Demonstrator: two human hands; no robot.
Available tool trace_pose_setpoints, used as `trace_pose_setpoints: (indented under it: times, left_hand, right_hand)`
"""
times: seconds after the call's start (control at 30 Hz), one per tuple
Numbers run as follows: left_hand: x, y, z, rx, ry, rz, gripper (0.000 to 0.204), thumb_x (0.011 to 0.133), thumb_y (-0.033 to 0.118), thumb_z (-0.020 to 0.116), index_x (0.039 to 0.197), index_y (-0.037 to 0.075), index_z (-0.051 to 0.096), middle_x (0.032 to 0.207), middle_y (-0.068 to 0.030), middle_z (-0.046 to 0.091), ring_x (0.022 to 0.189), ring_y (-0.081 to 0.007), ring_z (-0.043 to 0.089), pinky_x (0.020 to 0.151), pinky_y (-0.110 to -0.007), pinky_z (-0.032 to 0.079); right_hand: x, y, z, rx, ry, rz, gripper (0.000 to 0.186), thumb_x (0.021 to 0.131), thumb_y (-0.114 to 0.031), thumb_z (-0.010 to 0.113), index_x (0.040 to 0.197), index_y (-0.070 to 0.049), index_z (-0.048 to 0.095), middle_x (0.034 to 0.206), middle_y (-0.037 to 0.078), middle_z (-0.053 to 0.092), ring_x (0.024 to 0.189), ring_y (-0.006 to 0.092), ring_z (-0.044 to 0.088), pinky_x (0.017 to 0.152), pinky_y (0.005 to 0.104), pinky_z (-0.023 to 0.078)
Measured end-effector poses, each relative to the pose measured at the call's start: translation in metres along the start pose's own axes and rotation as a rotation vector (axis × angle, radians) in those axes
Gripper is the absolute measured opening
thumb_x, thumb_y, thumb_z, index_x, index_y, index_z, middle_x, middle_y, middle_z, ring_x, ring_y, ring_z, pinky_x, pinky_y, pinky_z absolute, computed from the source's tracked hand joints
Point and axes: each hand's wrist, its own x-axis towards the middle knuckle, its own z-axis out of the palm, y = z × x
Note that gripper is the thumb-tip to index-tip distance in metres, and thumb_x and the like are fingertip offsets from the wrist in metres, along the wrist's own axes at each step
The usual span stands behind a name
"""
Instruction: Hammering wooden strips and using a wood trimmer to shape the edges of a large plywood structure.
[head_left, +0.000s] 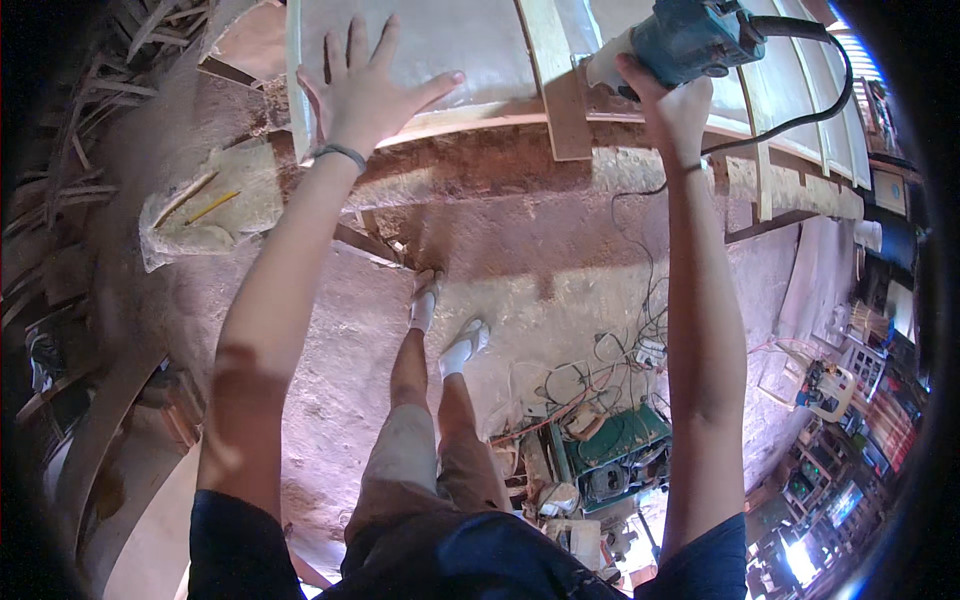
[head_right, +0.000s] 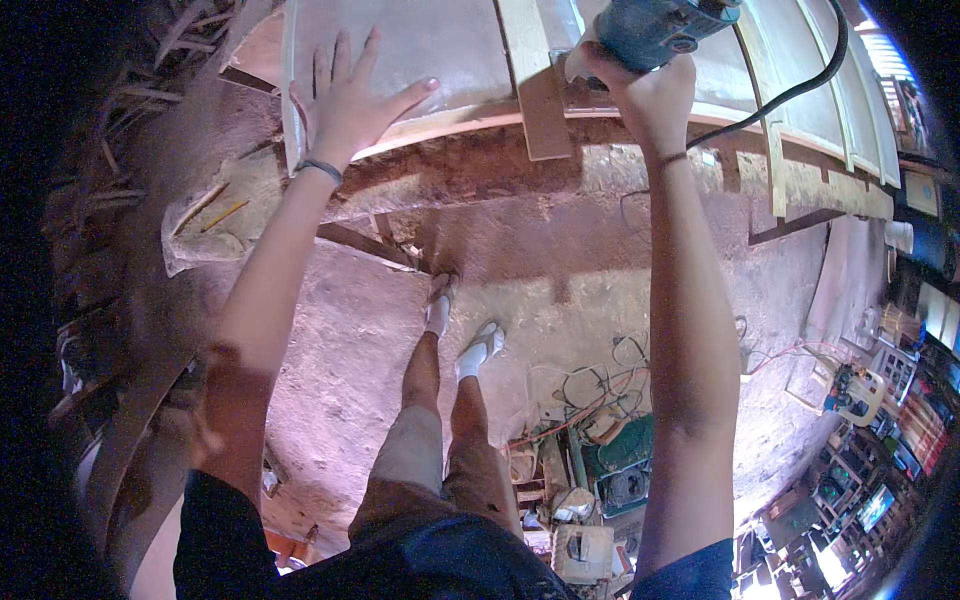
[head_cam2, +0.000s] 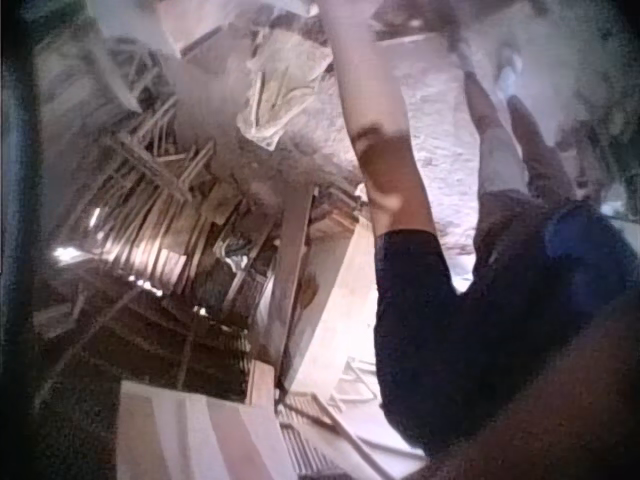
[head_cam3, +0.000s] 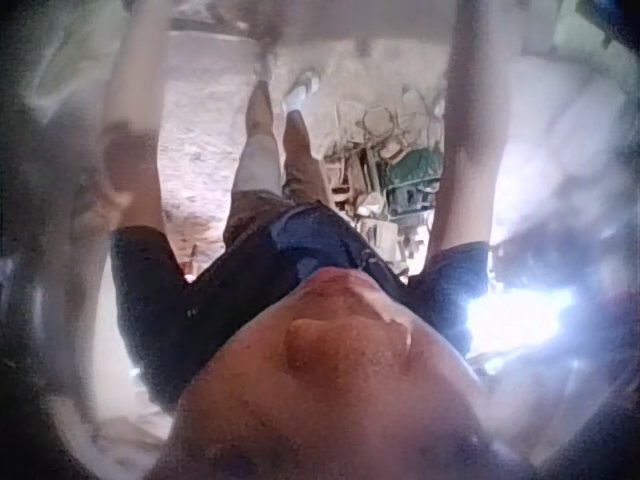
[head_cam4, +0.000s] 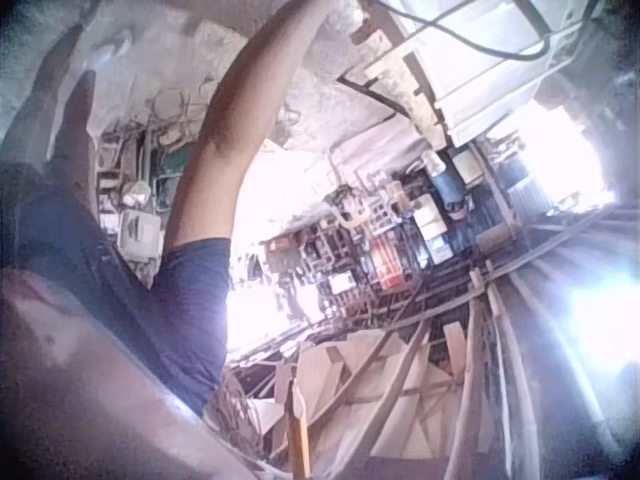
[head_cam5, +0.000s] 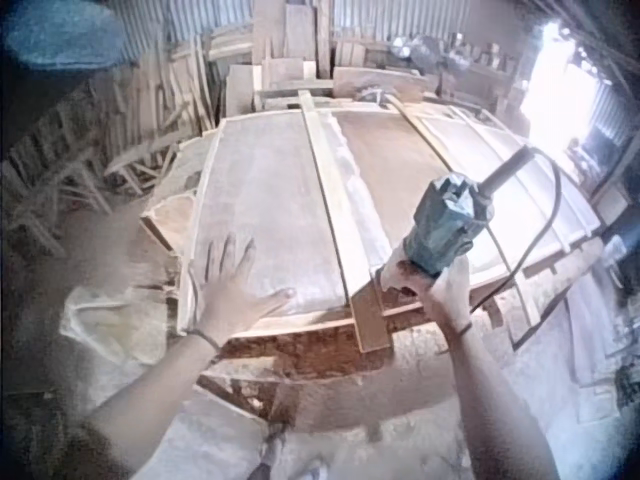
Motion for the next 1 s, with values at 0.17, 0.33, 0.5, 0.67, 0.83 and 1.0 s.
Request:
trace_pose_setpoints:
  times: [0.17,0.33,0.5,0.67,0.83,1.0]
  left_hand:
    - [-0.002,0.002,-0.008,0.043,-0.042,-0.006,0.113,0.066,0.091,0.049,0.154,0.022,0.028,0.160,-0.0151,0.019,0.148,-0.0384,0.006,0.108,-0.075,0.004]
    - [-0.002,0.008,-0.016,0.059,-0.088,-0.039,0.111,0.067,0.089,0.052,0.154,0.025,0.027,0.161,-0.0142,0.017,0.149,-0.0369,0.008,0.111,-0.070,0.003]
    - [-0.001,0.011,-0.023,0.062,-0.134,-0.045,0.110,0.068,0.088,0.053,0.154,0.024,0.027,0.161,-0.0146,0.018,0.149,-0.0373,0.009,0.110,-0.072,0.003]
    - [-0.002,0.011,-0.023,0.043,-0.113,-0.028,0.111,0.067,0.087,0.054,0.154,0.024,0.028,0.161,-0.0147,0.019,0.148,-0.0388,0.009,0.109,-0.073,0.005]
    - [-0.002,0.011,-0.027,0.082,-0.165,-0.035,0.112,0.069,0.089,0.047,0.155,0.022,0.024,0.161,-0.0141,0.017,0.149,-0.0392,0.007,0.109,-0.074,0.005]
    - [-0.001,0.012,-0.030,0.073,-0.195,-0.027,0.110,0.071,0.088,0.047,0.155,0.020,0.025,0.161,-0.0158,0.017,0.148,-0.0410,0.006,0.107,-0.075,0.004]
  right_hand:
    - [0.020,0.004,0.013,0.043,0.008,0.034,0.037,0.073,-0.024,0.081,0.096,0.003,0.070,0.090,0.011,0.072,0.082,0.0204,0.068,0.076,0.0326,0.052]
    - [0.037,0.009,0.022,0.029,0.005,0.002,0.037,0.073,-0.023,0.081,0.097,0.003,0.070,0.090,0.010,0.072,0.081,0.0199,0.068,0.075,0.0322,0.052]
    - [0.055,0.010,0.031,-0.016,0.008,0.036,0.037,0.073,-0.023,0.082,0.097,0.002,0.070,0.090,0.010,0.073,0.081,0.0196,0.069,0.075,0.0319,0.052]
    - [0.071,0.018,0.040,0.025,0.017,0.030,0.035,0.073,-0.023,0.082,0.096,0.001,0.070,0.090,0.010,0.072,0.082,0.0204,0.069,0.076,0.0323,0.053]
    - [0.086,0.027,0.047,-0.049,0.045,0.061,0.036,0.073,-0.025,0.081,0.096,0.000,0.070,0.090,0.010,0.072,0.082,0.0208,0.069,0.076,0.0336,0.053]
    - [0.099,0.023,0.054,0.007,0.018,0.045,0.036,0.073,-0.025,0.080,0.097,0.000,0.070,0.090,0.010,0.072,0.083,0.0210,0.070,0.077,0.0340,0.053]
